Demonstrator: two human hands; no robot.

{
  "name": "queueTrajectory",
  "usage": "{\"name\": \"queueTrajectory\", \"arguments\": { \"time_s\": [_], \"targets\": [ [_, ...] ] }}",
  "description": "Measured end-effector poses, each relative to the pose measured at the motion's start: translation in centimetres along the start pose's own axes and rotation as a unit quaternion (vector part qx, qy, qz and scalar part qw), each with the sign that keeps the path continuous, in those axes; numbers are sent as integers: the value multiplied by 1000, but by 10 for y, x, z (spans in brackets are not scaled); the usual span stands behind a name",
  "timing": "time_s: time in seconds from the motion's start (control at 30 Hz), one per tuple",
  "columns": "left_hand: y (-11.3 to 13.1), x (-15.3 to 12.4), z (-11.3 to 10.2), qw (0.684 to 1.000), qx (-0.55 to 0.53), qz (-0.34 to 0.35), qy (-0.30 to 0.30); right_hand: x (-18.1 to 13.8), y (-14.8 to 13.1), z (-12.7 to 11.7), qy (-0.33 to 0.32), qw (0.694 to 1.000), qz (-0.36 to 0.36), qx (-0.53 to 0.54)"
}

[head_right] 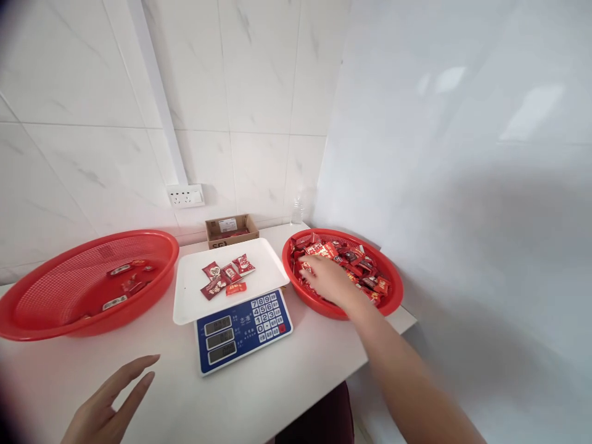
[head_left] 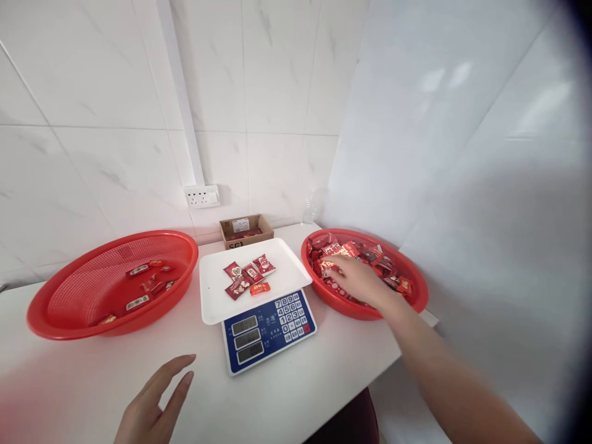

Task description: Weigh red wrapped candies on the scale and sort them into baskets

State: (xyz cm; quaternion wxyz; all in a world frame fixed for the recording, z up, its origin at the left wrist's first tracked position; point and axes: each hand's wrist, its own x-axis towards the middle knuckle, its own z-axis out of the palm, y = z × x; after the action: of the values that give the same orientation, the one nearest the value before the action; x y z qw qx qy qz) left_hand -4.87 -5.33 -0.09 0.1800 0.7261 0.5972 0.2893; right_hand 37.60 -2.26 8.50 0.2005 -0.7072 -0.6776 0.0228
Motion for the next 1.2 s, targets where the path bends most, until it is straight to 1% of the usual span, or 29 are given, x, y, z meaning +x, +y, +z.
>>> {"name": "queueTrajectory", "arguments": {
  "time_s": [0.07,0.13,0.17,0.23,0.33,0.43,0.5,0.57,0.67,0.77,0.83,0.9,0.97,1.03,1.1,1.2],
  "targets": [
    [-4,2,1,1000,-3,-9,-7,-13,40,-13,-27,993,97,-65],
    [1,5,5,1000,-12,-1,-11,-21,70,-15,-62,979,160,-109],
    [5,7,7,1000,-17,6,-13,-23,81,-13,-73,974,179,-119],
    [17,9,12,999,-29,23,-18,-23,94,-3,-78,969,198,-129],
    [34,8,18,997,-51,51,-29,-18,97,12,-66,968,201,-137],
    [38,6,19,996,-59,52,-31,-12,94,16,-63,971,189,-129],
    [33,5,16,997,-52,40,-28,-12,94,13,-59,972,190,-122],
    [24,4,12,998,-40,26,-30,-13,97,7,-40,972,200,-114],
    [12,5,6,999,-25,6,-24,-14,97,0,27,974,205,-90],
    [13,4,3,1000,-25,17,-4,-9,79,-1,91,979,179,-36],
    [21,3,4,999,-36,35,-1,-2,54,4,94,986,134,13],
    [30,2,7,998,-49,39,-5,8,22,14,67,994,64,59],
    [39,1,10,998,-58,34,-14,18,-12,28,24,996,-3,86],
    [45,-1,10,997,-63,33,-20,27,-41,43,-21,995,-36,96],
    [47,-3,8,997,-66,38,-26,34,-61,58,-51,991,-59,112],
    [46,-8,1,997,-63,31,-28,43,-78,74,-64,983,-105,137]
  ]
}}
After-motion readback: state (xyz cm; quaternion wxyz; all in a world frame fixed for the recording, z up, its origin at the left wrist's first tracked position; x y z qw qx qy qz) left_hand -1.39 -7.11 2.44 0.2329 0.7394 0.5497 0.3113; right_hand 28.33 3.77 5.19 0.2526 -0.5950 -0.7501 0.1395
